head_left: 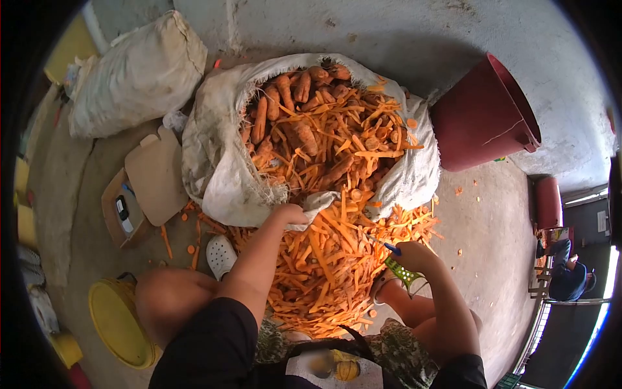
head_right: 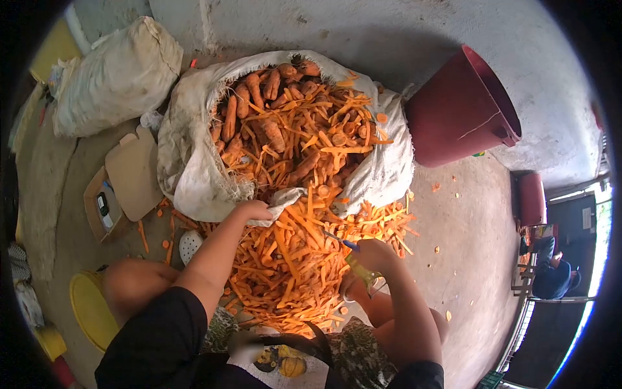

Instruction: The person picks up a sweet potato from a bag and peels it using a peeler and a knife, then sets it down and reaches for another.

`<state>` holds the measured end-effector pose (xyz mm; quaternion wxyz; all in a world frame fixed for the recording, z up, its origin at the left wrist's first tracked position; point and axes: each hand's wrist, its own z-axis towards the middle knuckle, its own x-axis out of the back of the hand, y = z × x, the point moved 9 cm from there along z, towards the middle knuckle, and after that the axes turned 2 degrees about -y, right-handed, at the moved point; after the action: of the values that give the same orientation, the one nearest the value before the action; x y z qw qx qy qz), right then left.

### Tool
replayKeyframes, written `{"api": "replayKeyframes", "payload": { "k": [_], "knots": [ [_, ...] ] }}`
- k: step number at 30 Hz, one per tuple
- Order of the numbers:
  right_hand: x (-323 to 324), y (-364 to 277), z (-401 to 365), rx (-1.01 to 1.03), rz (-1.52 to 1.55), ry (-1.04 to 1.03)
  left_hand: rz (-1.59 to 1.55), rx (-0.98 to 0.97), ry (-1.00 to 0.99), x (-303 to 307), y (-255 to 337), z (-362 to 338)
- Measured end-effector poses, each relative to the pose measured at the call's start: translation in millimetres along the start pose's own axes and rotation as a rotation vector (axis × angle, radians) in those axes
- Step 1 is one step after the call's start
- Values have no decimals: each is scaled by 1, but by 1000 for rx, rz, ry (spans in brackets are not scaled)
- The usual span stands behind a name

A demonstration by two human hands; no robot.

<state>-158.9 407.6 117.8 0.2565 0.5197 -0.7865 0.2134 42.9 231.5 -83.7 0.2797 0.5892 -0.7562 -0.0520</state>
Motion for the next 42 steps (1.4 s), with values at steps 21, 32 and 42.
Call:
{"api": "replayKeyframes", "payload": {
  "k": [21, 32, 42],
  "knots": [
    [-17, 19, 10, 32, 72, 5, -921, 356, 1139, 86, -181, -13],
    [-14, 14, 16, -10, 139, -6, -654, 785, 882, 83, -209, -96],
    [-6, 6, 14, -30, 132, -8, -853, 854, 1284, 116, -237, -124]
  ]
}}
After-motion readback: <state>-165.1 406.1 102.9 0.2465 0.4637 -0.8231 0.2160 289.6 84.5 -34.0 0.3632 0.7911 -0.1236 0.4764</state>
